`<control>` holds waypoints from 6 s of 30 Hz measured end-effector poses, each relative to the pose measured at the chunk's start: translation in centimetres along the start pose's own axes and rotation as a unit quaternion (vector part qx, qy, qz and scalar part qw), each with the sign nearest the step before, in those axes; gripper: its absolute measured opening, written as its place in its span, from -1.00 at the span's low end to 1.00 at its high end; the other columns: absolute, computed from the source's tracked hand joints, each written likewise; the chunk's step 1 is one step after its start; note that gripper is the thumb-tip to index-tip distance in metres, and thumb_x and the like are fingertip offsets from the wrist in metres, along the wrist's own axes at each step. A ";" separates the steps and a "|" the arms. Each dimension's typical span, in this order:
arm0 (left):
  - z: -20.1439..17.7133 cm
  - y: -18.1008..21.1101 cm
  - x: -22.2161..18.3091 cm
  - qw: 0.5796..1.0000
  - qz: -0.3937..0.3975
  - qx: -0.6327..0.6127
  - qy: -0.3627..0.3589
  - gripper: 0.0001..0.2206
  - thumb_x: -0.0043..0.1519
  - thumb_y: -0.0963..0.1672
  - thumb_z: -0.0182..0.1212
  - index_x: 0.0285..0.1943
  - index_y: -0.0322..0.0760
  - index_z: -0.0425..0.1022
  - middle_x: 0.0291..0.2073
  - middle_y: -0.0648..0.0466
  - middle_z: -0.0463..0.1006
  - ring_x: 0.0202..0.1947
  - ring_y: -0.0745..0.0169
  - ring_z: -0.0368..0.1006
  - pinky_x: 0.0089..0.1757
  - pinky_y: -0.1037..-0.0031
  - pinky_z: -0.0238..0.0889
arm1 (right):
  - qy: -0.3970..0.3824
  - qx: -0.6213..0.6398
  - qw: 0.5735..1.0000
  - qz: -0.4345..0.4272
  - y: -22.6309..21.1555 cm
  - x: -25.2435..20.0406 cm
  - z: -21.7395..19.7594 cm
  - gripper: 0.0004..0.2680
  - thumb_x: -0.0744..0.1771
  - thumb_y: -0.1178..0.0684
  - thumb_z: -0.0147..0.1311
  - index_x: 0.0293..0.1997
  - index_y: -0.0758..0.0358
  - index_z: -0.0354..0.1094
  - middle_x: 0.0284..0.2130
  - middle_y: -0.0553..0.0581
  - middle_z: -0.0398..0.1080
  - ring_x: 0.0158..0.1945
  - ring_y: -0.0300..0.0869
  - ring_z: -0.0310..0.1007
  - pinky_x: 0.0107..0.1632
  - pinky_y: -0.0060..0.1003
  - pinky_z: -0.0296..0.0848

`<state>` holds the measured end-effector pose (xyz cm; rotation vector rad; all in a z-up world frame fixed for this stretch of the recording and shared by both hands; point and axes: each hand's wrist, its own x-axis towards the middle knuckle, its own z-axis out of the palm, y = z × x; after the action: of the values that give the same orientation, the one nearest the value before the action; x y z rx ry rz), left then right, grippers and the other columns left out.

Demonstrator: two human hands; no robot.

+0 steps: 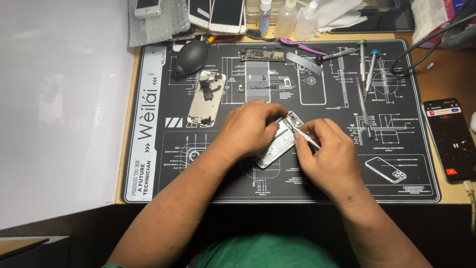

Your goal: Disassembling and repairing internal components of a smartphone using precision tools

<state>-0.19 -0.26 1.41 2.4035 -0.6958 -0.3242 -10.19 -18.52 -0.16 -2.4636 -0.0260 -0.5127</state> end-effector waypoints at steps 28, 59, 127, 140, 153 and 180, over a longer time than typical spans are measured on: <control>3.0 -0.3 -0.6 0.995 0.010 -0.004 0.097 -0.87 0.20 -0.08 0.14 -0.30 -0.21 0.47 -0.36 0.07 0.49 -0.21 0.01 0.42 -0.17 0.18 0.32 | 0.018 0.076 0.982 0.173 3.4 -1.9 -3.7 -0.89 0.38 0.00 0.18 -0.09 0.14 0.53 -0.34 -0.11 0.52 -0.29 -0.39 0.43 -0.17 -0.50 0.41; 4.8 1.1 -1.1 0.957 0.101 0.188 0.197 -0.92 0.25 -0.22 -0.03 -0.31 -0.30 0.34 -0.41 -0.04 0.37 -0.40 -0.02 0.27 -0.36 0.19 0.19 | 0.023 0.084 0.990 0.115 4.0 -2.2 -3.5 -0.90 0.35 0.04 0.18 -0.12 0.16 0.53 -0.33 -0.05 0.49 -0.27 -0.32 0.44 -0.18 -0.43 0.43; 5.6 -0.2 -0.8 0.907 0.140 0.294 0.266 -0.84 0.28 -0.06 0.04 -0.30 -0.16 0.36 -0.52 0.14 0.34 -0.49 0.14 0.40 -0.44 0.38 0.24 | 0.052 0.113 0.988 0.092 3.0 -1.6 -3.7 -0.95 0.32 0.18 0.23 -0.19 0.28 0.55 -0.58 0.18 0.39 -0.55 -0.17 0.38 -0.47 -0.32 0.38; -0.9 0.7 -1.7 0.967 0.071 0.028 0.241 -0.76 0.42 -0.01 -0.10 -0.17 -0.17 0.37 -0.57 -0.16 0.53 -0.51 -0.35 0.55 -0.44 0.01 0.38 | -0.185 0.038 0.982 0.005 1.6 3.2 -8.4 -0.78 0.37 0.11 -0.04 0.06 0.33 0.50 -0.22 0.43 0.55 -0.10 0.28 0.56 0.01 0.11 0.46; -7.5 2.3 3.2 0.932 0.133 -0.182 0.284 -0.70 0.39 -0.09 -0.07 0.23 -0.19 0.46 -0.55 0.27 0.43 -0.63 0.46 0.14 -0.50 0.48 0.03 | -0.277 -0.049 0.959 -0.026 4.0 14.7 -6.0 -0.83 0.35 -0.03 -0.04 -0.09 0.07 0.48 -0.18 -0.01 0.57 -0.13 -0.15 0.53 -0.02 -0.18 0.43; -0.8 -1.0 3.6 0.864 0.159 -0.440 0.185 -0.51 0.35 -0.30 -0.13 0.52 -0.27 0.16 -0.05 -0.01 0.45 -0.32 0.38 0.54 -0.36 0.58 0.51 | -0.145 0.388 0.906 0.092 6.0 11.4 -0.2 -0.76 0.30 0.26 0.22 0.07 0.44 0.42 -0.39 0.24 0.55 -0.32 -0.25 0.56 -0.15 -0.36 0.52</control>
<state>3.55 -1.19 1.23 1.3887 -0.5747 -0.0109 1.13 -24.65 0.78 -1.7080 -0.0984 -0.0183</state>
